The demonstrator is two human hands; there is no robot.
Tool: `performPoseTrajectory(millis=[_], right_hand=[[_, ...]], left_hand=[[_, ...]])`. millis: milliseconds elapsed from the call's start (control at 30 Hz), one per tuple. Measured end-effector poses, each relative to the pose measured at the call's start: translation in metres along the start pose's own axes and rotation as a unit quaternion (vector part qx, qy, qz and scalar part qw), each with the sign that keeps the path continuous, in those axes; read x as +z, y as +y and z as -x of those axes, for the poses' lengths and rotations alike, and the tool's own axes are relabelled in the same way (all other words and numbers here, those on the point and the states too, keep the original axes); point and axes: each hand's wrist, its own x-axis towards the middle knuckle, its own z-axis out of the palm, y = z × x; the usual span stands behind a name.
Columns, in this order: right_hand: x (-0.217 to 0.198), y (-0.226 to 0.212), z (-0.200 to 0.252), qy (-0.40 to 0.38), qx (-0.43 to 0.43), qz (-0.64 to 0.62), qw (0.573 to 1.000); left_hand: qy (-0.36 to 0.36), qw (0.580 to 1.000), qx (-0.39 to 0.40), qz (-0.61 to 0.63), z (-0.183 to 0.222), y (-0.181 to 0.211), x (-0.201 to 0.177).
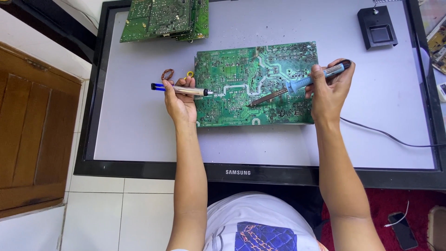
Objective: Desoldering electronic components from a printed circuit board using a soldering iron and a desoldering pump.
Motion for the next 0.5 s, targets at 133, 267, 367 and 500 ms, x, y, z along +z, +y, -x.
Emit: performPoseTrajectory(millis=[133,267,367,500], right_hand=[[-0.003,-0.002,-0.004,-0.041,-0.014,-0.007,0.999],[-0.007,0.007,-0.006,-0.058,-0.005,-0.021,0.998],[-0.011,0.023,-0.01,-0.048,0.003,-0.031,0.998],[-0.013,0.028,-0.012,-0.047,0.005,-0.047,0.998]], left_hand=[[-0.002,1.0,0.003,0.005,0.0,0.0,0.001],[-0.006,1.0,0.003,0.014,0.001,0.0,0.002],[-0.008,1.0,0.002,0.012,0.0,0.0,0.002],[-0.005,1.0,0.005,0.021,0.0,0.0,0.002]])
